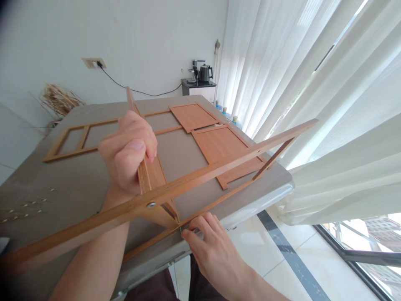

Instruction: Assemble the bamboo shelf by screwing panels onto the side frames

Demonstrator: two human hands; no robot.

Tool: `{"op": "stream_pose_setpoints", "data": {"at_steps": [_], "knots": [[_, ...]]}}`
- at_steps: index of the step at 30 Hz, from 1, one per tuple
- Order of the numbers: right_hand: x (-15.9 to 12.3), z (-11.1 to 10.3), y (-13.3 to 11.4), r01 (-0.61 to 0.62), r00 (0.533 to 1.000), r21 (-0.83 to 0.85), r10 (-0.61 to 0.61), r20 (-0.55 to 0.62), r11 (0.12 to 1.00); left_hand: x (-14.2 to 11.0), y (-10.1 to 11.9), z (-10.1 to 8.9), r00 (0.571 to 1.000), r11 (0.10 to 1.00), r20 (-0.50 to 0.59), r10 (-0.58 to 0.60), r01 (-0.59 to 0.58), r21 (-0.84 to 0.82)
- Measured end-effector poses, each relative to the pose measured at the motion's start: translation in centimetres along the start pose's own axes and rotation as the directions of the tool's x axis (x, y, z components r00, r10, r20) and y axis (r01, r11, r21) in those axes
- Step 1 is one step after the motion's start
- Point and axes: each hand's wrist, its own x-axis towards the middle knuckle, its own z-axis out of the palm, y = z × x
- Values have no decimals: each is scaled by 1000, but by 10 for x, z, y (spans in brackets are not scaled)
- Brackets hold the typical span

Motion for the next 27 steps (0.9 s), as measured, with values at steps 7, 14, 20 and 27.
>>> {"op": "stream_pose_setpoints", "data": {"at_steps": [7,14,20,27], "knots": [[6,-4,-7,60,998,-90,-58,33,994,-1,2,-1,1000,1000,18,-22,22,16],[13,-10,-16,191,981,-324,-165,106,927,2,9,-1,998,997,26,-51,50,53],[9,-10,-6,120,992,-210,-110,61,970,1,4,1,1000,999,0,-7,7,40],[-6,5,7,-45,998,-10,45,-48,999,2,8,0,1000,998,12,-29,29,52]]}}
